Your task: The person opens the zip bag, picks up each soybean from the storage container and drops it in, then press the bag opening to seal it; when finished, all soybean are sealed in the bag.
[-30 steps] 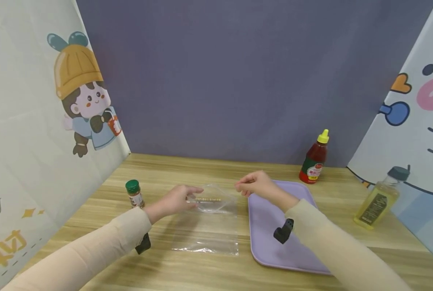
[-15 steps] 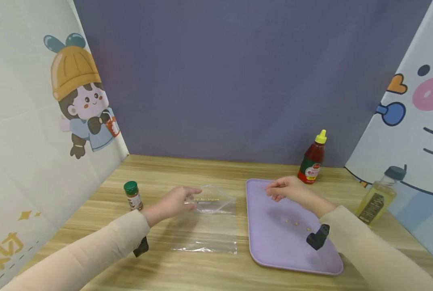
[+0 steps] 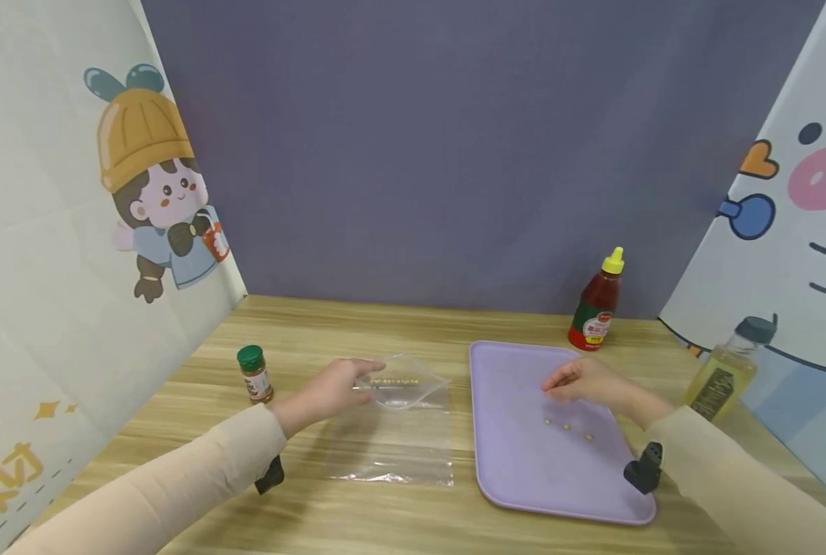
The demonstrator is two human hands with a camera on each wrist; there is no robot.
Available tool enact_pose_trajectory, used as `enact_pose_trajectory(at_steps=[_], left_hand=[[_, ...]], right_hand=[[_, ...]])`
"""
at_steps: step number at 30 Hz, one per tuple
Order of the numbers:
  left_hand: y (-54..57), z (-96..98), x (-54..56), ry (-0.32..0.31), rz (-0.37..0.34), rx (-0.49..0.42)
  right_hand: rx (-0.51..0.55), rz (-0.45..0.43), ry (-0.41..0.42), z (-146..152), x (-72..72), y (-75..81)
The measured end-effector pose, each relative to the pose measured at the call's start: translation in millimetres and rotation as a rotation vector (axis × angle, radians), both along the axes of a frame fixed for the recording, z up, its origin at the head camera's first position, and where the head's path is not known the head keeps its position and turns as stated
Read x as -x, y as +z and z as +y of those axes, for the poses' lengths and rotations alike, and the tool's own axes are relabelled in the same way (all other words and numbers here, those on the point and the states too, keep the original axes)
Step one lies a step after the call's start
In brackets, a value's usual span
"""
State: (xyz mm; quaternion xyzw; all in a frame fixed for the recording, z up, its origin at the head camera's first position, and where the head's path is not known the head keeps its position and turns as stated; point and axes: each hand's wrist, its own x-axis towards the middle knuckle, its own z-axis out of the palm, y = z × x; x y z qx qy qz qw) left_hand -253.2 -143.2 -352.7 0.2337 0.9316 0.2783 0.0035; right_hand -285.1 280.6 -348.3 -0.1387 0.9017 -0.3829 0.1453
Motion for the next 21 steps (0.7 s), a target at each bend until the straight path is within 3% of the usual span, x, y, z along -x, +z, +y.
enact_pose_trajectory(at_steps=[3,10,21], left_hand=[[-0.5,-0.2,-0.6,-0.003,0.003,-0.015],[-2.1,0.3,-3.0,0.018,0.001,-0.049],[-3.2,-1.5,-5.4,0.011,0.039,-0.04]], right_hand=[[-0.015,-0.003,0.023,5.4,0.0,-9.6],[0.01,-0.017,0.167,7.0,-2.9,-22.8],[-0.018,0.033,0.159,0.2,-2.2,-32.0]])
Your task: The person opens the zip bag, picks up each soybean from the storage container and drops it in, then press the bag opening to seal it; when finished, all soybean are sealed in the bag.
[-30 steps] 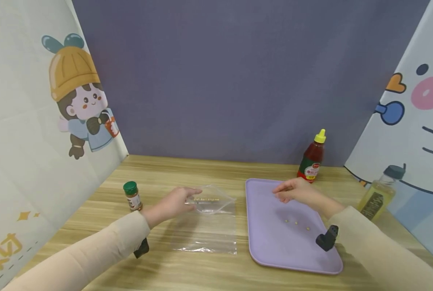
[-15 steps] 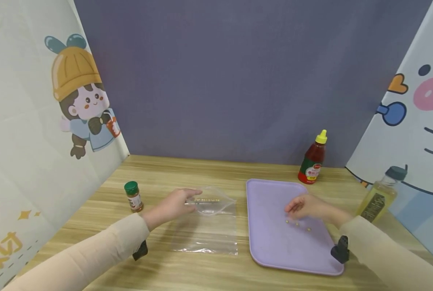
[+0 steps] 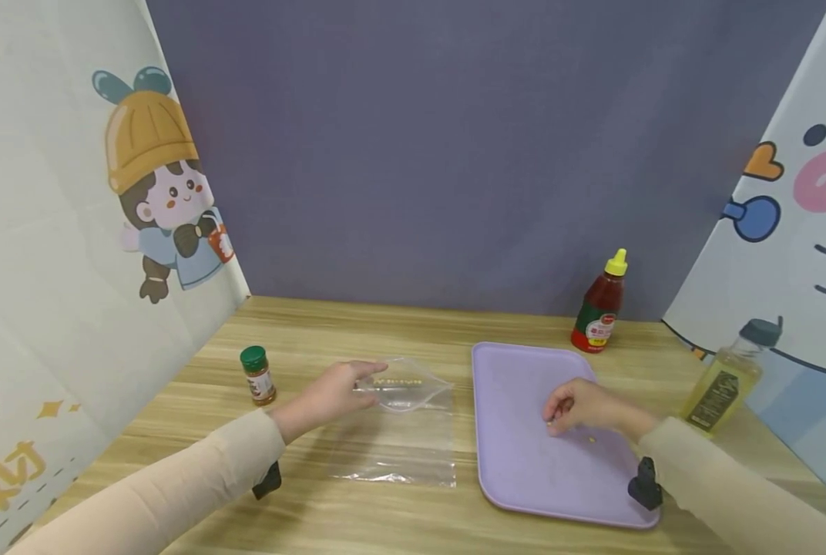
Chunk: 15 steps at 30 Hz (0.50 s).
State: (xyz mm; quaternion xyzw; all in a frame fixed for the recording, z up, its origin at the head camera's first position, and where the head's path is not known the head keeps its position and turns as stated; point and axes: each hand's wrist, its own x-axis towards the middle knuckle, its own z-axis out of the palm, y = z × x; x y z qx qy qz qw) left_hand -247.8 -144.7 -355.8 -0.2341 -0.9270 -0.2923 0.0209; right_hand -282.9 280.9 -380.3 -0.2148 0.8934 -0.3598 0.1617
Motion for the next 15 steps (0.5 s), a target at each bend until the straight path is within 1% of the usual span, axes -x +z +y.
enact_pose_trajectory(at_steps=[6,10,15], left_hand=[[0.7,0.0,-1.5,0.002,0.006,-0.007],[0.3,0.3,-2.1,0.006,0.006,-0.007],[-1.3,0.2,-0.8,-0.025,0.035,0.006]], right_hand=[[-0.027,0.043,-0.022,0.8,2.9,-2.6],[-0.005,0.06,-0.034,-0.3,4.9,-4.2],[0.048,0.028,-0.068,-8.6,7.2,-4.8]])
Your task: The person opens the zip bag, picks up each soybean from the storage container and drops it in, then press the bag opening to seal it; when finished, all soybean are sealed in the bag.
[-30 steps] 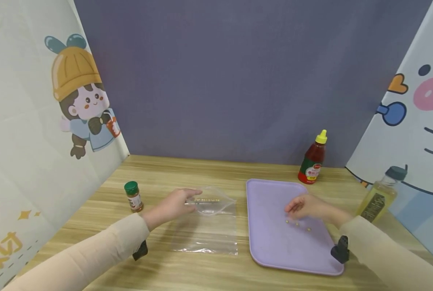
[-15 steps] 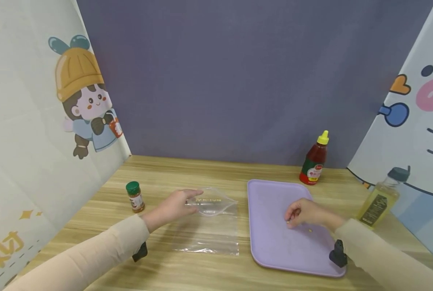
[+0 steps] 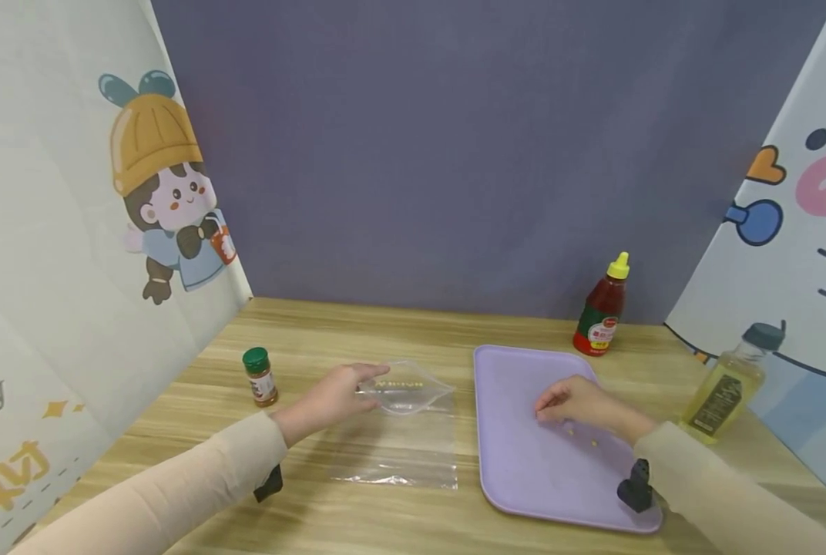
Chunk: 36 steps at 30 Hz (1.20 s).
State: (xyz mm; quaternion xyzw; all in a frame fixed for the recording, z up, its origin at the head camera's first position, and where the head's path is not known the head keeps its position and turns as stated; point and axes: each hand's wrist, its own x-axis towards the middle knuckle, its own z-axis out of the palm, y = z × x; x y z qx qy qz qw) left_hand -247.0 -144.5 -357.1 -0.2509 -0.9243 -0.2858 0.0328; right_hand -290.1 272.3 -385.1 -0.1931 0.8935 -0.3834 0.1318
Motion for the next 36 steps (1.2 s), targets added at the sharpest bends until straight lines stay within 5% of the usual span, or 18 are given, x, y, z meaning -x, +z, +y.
enact_pose_trajectory(at_steps=[14,24,36], left_hand=[[-1.8,-0.6,3.1,-0.022,0.021,0.0],[-2.8,0.7,4.1,-0.015,0.017,-0.001],[-2.8,-1.5,6.6,-0.012,-0.005,-0.009]], right_hand=[[0.15,-0.029,-0.117,-59.7,-6.8,34.7],[0.33,-0.033,0.002,-128.4,1.4,41.3],[0.293,0.055,0.01,-170.5,6.3,48.6]])
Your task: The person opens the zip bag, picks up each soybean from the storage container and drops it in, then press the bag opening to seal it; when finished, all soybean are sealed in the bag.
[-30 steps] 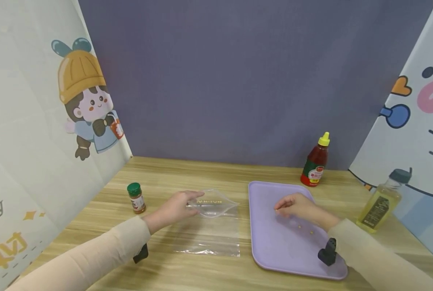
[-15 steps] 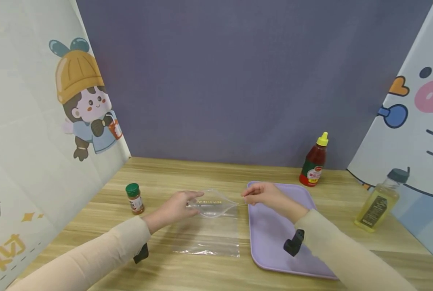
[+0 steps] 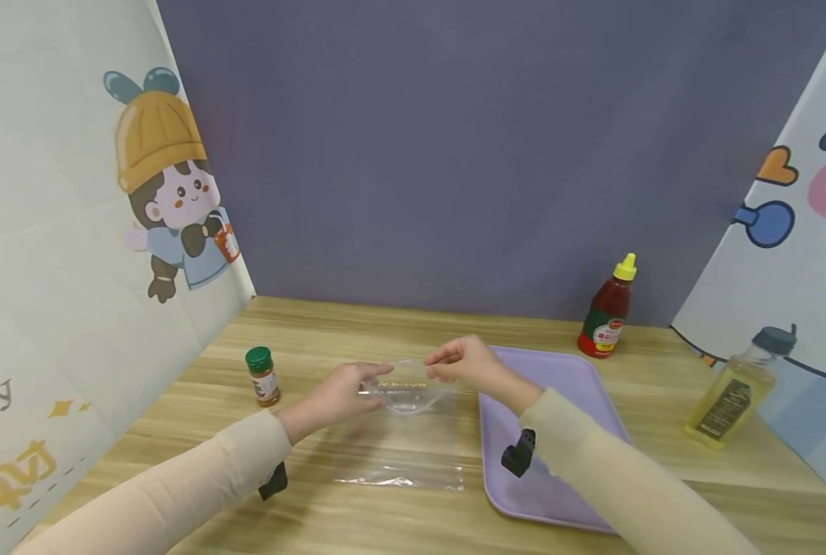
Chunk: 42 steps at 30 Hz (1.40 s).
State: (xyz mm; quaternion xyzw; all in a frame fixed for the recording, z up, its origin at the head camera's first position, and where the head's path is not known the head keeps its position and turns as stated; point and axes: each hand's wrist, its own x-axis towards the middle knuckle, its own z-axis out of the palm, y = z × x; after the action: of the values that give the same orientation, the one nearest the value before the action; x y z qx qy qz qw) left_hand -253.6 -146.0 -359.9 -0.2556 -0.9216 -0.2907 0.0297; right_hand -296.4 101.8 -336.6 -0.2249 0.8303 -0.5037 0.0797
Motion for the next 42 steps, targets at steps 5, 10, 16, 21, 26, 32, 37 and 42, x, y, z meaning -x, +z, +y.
enact_pose_trajectory(at_steps=[5,10,16,21,26,32,37,42], left_hand=[[2.0,0.8,-0.4,-0.009,-0.001,-0.005],[3.4,0.4,-1.2,-0.019,0.003,-0.01],[5.0,1.0,-1.8,-0.019,0.015,0.007],[4.4,0.9,-2.4,-0.027,0.023,0.01],[1.8,0.1,-2.8,-0.037,0.025,0.016],[1.0,0.2,-3.2,-0.028,0.016,0.01],[2.9,0.1,-4.8,-0.035,0.029,0.015],[4.2,0.9,-6.4,-0.035,0.016,0.008]], right_hand=[[-0.001,0.001,-0.035,15.5,-3.1,4.1],[-0.015,-0.013,-0.05,42.7,-3.7,6.9],[-0.061,-0.047,-0.062,83.1,-7.1,6.5],[-0.123,-0.066,-0.051,113.1,-12.2,5.7],[-0.168,-0.088,-0.05,137.9,-17.7,1.6],[-0.199,-0.097,-0.008,164.4,-22.4,-6.5],[-0.233,-0.102,-0.041,182.0,-25.6,-13.8],[-0.281,-0.09,-0.05,195.6,-26.7,-23.4]])
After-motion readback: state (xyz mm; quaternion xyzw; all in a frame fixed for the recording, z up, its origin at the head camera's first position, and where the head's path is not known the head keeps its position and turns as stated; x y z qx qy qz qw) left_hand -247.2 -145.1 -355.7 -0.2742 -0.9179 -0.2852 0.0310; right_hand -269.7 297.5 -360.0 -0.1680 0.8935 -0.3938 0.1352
